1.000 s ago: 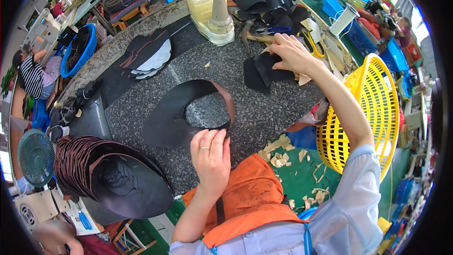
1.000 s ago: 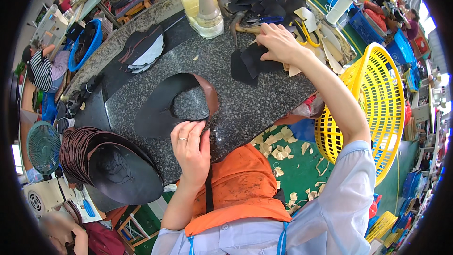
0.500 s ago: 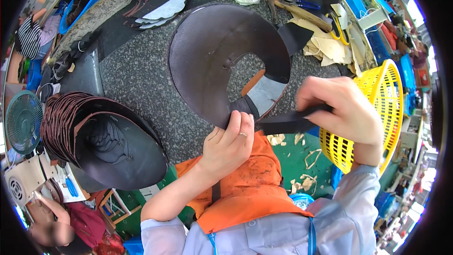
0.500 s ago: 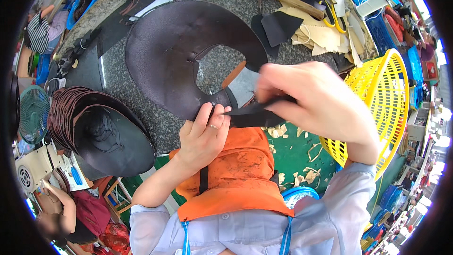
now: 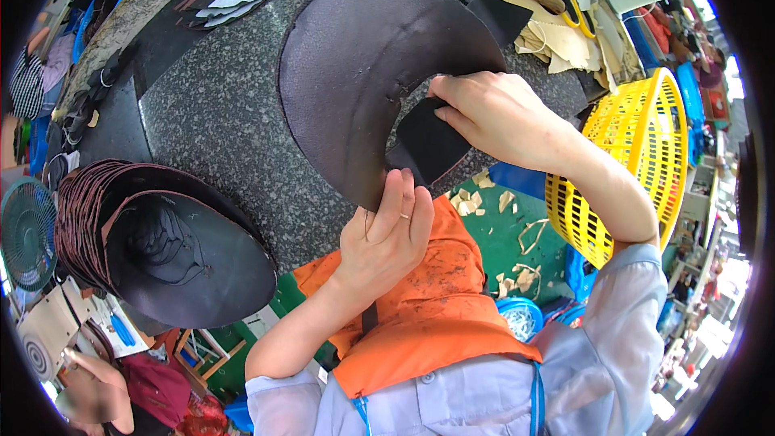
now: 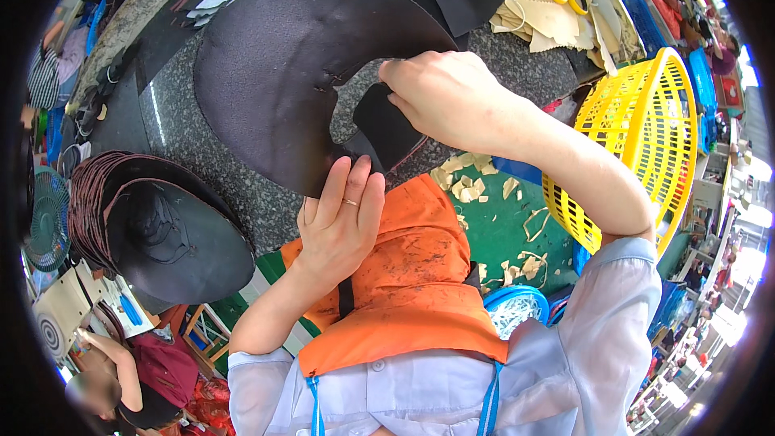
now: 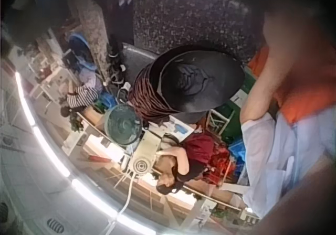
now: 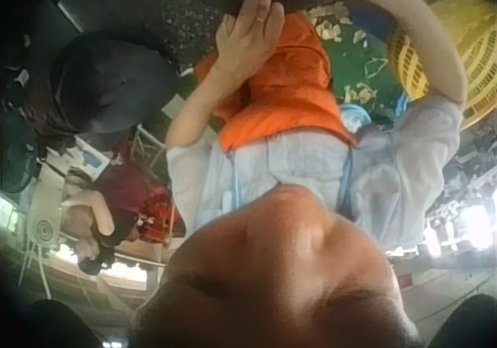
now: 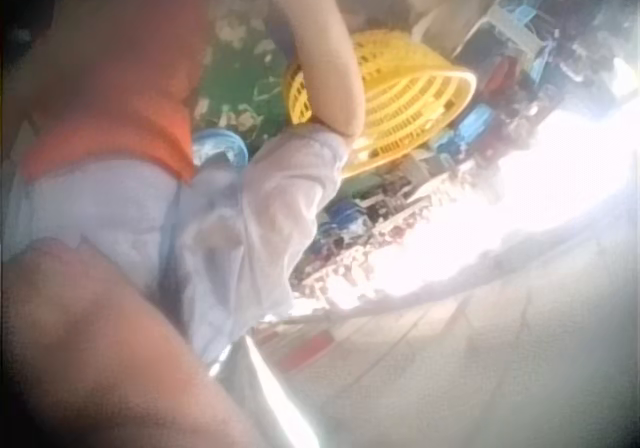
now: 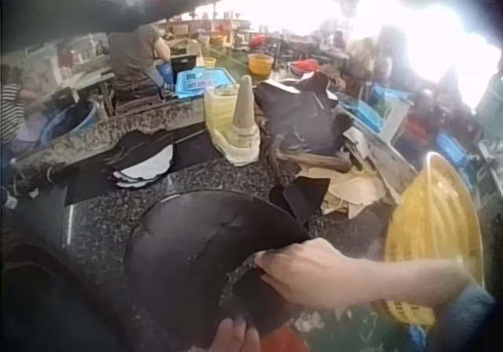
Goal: The person attaches inner lining patches to curved shoe upper pieces by hand, pressing them into place on the workbench.
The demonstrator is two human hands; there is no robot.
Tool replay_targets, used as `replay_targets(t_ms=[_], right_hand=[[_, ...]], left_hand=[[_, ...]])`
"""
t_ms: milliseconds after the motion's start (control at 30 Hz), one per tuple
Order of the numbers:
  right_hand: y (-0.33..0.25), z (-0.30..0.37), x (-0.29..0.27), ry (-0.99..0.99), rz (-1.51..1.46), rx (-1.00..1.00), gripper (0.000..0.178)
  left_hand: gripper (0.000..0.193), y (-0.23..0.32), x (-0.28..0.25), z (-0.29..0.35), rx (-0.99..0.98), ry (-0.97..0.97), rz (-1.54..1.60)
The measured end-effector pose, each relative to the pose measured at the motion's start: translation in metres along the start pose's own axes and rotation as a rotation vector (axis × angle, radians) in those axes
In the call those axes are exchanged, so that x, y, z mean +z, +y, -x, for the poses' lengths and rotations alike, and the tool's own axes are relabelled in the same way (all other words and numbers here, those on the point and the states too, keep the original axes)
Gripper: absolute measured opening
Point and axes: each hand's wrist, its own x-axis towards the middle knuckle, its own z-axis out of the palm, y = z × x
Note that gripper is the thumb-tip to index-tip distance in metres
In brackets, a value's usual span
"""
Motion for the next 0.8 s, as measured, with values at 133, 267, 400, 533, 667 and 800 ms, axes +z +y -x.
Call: replay_targets(t_ms=[133,267,400,533,667,800], right_hand=[[-0.001,-0.004,0.008,0.003,0.082,-0.008,0.017],[-0.001,-0.004,0.006,-0.118,0.072,0.065,0.019],[0.005,-0.001,0.013,-0.026,0.085,-0.053,0.015],[0.005,0.004,-0.008,-0.089,0.161,0.035,0.020],[0.009,0.007,-0.007,-0.067,0.190,0.121,0.033],[0.008,0.006,-0.010,-0.103,0.190,0.159,0.035]], left_hand=[[0.010,0.001,0.002,0.003,-0.020,-0.007,0.013],[0.012,0.003,0.006,-0.003,-0.056,0.000,-0.019],[0.012,0.016,0.026,-0.015,-0.137,0.077,-0.171],[0.017,0.012,0.024,-0.032,-0.103,0.043,-0.164],[0.023,0.007,0.017,-0.049,-0.034,-0.128,-0.013],[0.026,0.007,0.023,-0.057,-0.059,-0.186,0.090]])
